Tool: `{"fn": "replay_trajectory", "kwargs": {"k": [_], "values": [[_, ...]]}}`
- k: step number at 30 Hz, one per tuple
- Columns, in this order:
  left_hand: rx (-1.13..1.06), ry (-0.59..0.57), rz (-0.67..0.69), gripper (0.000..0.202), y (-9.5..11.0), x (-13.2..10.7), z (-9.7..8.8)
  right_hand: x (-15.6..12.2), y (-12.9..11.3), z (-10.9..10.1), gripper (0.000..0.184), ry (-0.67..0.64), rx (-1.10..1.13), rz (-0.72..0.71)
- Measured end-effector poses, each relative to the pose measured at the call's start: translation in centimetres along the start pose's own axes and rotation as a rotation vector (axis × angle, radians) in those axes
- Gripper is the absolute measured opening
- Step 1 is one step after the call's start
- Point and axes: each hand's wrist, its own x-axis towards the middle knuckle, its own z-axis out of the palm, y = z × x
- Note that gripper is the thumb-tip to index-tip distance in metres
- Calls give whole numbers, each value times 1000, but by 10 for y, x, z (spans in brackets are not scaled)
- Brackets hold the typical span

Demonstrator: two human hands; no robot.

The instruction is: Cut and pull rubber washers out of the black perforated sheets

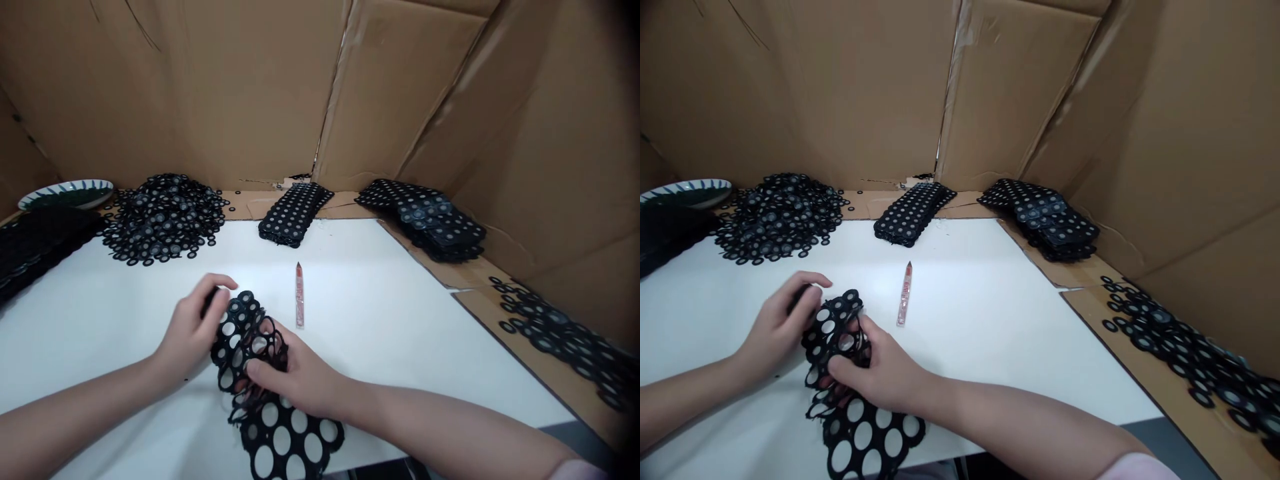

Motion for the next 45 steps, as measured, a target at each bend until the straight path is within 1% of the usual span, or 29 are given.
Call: {"fn": "replay_trajectory", "kwargs": {"k": [2, 3, 5, 8, 10, 13, 16, 20, 23, 26, 28, 29, 30, 32, 34, 36, 38, 40, 42, 43, 45], "values": [[141, -176, 68, 17, 5, -7, 2, -1, 0, 0, 36, -42, -29, -8], [171, -235, 87, 18, 8, -10, 4, -1, 1, 0, 35, -50, -25, 9], [195, -306, 89, 19, 11, -16, 7, 0, 2, 1, 34, -44, -8, 58], [205, -341, 71, 21, 12, -21, 11, 0, 4, 2, 31, -16, -45, 67], [217, -368, 77, 21, 11, -23, 12, 0, 5, 2, 29, -1, -73, 32], [230, -421, 75, 18, 7, -25, 14, 0, 6, 2, 29, -16, -99, -19], [217, -408, 63, 25, 2, -26, 16, 0, 6, 1, 29, -39, -132, -38], [179, -407, 103, 14, -1, -24, 17, -1, 5, 1, 27, -43, -171, -6], [184, -398, 137, 14, -4, -23, 17, -5, 0, -1, 27, -7, -264, -59], [248, -415, 179, 14, -9, -25, 17, -8, -7, -6, 27, 61, -465, -165], [298, -458, 225, 12, -11, -26, 18, -7, -8, -10, 26, 125, -559, -169], [317, -477, 233, 12, -10, -27, 19, -6, -8, -11, 27, 145, -558, -152], [319, -502, 220, 12, -8, -27, 19, -5, -8, -11, 28, 153, -530, -136], [258, -570, 130, 13, -1, -27, 18, -2, -5, -10, 29, 145, -441, -119], [137, -654, 20, 15, 8, -25, 16, -2, -3, -8, 26, 151, -358, -115], [26, -705, -38, 15, 14, -24, 13, -2, -2, -6, 23, 132, -281, -86], [-57, -691, -68, 14, 16, -23, 12, -2, -2, -5, 21, 92, -219, -52], [-95, -592, -99, 15, 13, -22, 13, -3, -4, -5, 20, 62, -220, -45], [-65, -491, -110, 17, 7, -23, 15, -4, -5, -5, 20, 47, -275, -54], [-28, -472, -98, 17, 4, -24, 15, -4, -5, -6, 19, 40, -318, -62], [39, -508, -71, 17, 0, -27, 16, -6, -4, -6, 19, 31, -403, -74]]}}
